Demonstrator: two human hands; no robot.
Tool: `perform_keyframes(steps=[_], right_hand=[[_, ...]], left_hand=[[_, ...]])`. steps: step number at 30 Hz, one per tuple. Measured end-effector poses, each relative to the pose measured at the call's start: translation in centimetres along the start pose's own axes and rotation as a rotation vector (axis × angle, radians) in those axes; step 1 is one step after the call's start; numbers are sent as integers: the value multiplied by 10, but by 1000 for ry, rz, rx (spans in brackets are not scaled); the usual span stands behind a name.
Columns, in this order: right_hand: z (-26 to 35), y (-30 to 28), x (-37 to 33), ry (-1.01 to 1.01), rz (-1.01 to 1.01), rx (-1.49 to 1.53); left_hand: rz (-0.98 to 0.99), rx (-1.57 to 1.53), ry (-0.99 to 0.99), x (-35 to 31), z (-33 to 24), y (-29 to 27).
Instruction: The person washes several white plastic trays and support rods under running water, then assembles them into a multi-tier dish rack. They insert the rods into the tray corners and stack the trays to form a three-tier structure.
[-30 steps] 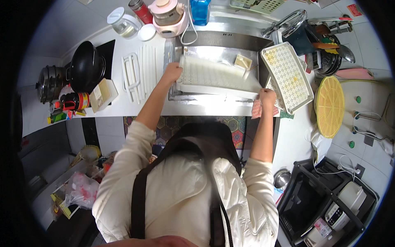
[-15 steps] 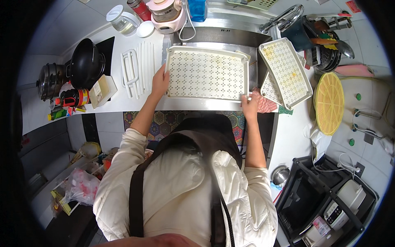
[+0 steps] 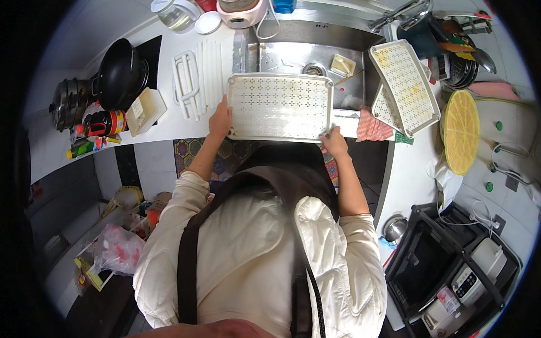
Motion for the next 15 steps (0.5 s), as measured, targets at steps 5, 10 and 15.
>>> perform_keyframes(steps=[5,10,15], right_hand=[[-4,-2,6,-13,-117,-376],[-5,-23,10,157,-295,-454],[20,-44,-11,124,-235,24]], left_hand=[[-18,16,-29,-6,0,-3],[-231,-33,-134,-7,13,-27],[-168,-3,-135,30,34,-27]])
Point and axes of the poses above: each hand's wrist, its own x-axis towards the middle knuckle, its own y-axis out of the palm, z = x × y, the point moved 5 cm from there along x, towards the middle knuckle, and after that the axes turned 13 degrees about x, right-handed, at the moved point
